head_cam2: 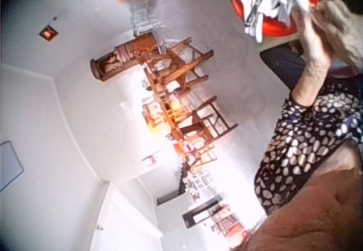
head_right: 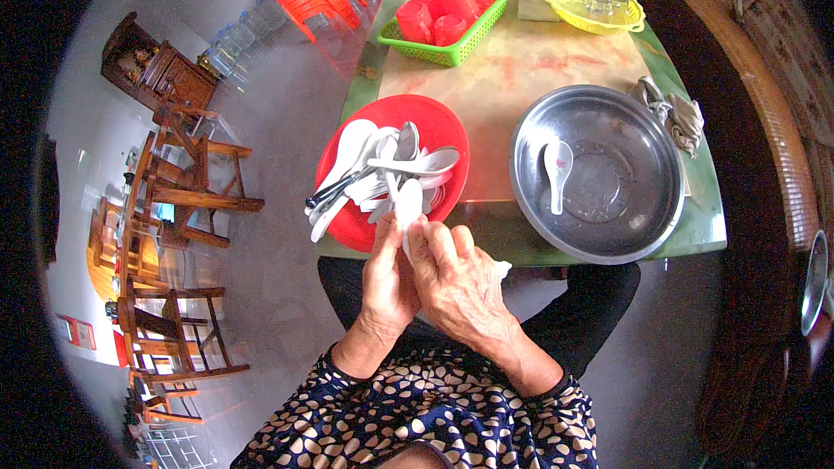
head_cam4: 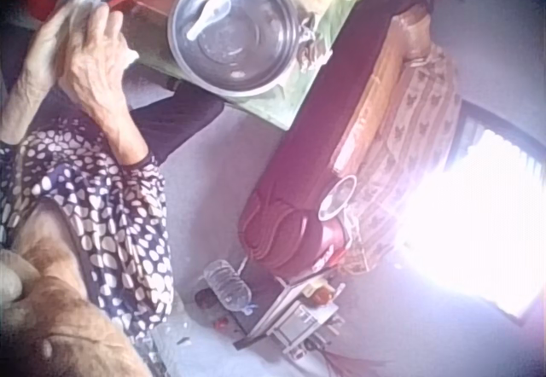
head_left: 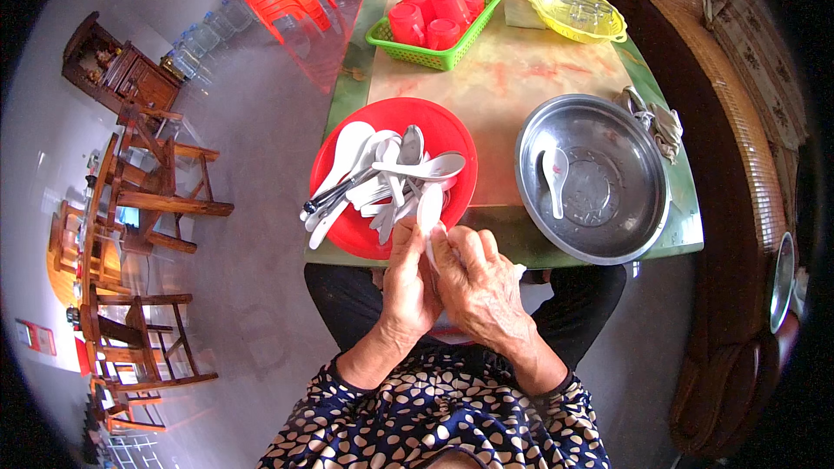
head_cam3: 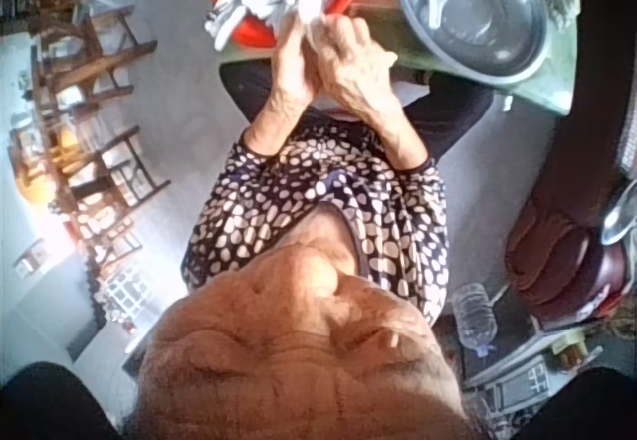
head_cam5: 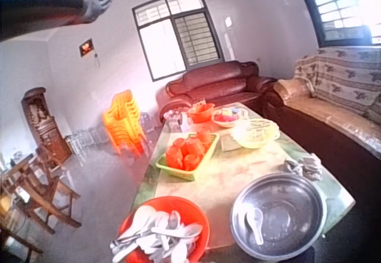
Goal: The person sits at a table and wipes white plastic spoons with a white cloth. They pick up spoons from a metal bowl, dry them, and place them into a red plastic basket. The process is repeated for multiple spoons throughout the clip.
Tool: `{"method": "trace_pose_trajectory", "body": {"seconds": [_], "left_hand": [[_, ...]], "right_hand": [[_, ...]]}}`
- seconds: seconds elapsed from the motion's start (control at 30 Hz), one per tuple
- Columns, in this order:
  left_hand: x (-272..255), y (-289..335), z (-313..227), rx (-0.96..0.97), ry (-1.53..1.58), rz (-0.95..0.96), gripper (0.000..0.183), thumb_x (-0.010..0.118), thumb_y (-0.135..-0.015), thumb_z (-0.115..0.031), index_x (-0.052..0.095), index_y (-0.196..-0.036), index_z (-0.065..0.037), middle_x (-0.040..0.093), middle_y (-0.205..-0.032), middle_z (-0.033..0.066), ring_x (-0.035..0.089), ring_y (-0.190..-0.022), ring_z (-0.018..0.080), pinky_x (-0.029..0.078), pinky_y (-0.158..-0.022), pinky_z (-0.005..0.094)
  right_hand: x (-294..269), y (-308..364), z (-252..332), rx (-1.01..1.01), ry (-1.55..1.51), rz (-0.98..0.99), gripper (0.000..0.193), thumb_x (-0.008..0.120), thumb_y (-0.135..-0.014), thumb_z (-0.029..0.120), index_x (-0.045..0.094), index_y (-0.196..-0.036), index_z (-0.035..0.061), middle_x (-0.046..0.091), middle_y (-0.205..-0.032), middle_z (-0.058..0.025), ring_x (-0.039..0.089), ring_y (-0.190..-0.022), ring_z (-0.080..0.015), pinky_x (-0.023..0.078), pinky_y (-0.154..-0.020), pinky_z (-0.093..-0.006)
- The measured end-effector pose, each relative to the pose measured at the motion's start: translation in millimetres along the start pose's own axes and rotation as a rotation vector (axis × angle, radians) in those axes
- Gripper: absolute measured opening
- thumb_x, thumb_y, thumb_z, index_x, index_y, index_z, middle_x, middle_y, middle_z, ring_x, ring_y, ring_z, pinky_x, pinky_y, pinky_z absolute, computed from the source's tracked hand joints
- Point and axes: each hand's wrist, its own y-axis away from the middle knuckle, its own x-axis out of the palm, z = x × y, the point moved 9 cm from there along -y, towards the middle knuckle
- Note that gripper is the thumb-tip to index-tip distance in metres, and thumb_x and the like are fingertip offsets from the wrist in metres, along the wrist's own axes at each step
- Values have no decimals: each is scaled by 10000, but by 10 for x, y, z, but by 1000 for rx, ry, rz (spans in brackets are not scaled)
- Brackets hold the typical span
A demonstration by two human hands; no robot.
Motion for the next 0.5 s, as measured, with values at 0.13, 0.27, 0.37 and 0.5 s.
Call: {"method": "trace_pose_trajectory", "body": {"seconds": [0.13,0.27,0.37,0.5], "left_hand": [[-14,-44,-63,26,-15,123,188,415,-968,-211,470,-1101,-90,517,-935,43,527,-869,145,453,-788,284],[-18,-57,-124,60,-107,144,231,422,-967,-256,465,-1115,-85,518,-879,32,526,-826,136,456,-729,265],[37,-10,-38,-20,-23,66,211,449,-966,-239,476,-1117,-96,518,-888,7,485,-775,74,426,-710,227],[68,-8,34,-15,4,120,244,425,-969,-269,474,-1147,-109,554,-1042,29,535,-968,132,457,-839,298]], "right_hand": [[-8,94,77,6,-117,60,437,595,-706,78,542,-1121,-48,512,-979,-130,536,-776,-258,497,-597,-334],[-181,63,-94,37,-729,-11,418,612,-691,-15,558,-1104,11,545,-961,-140,574,-835,-287,498,-688,-345],[-328,-9,-427,338,-606,-347,255,644,-723,-16,588,-969,21,557,-938,-144,581,-857,-283,479,-710,-334],[-161,-129,-469,319,-481,-513,222,678,-745,34,600,-950,1,532,-948,-155,570,-813,-266,481,-670,-323]]}}
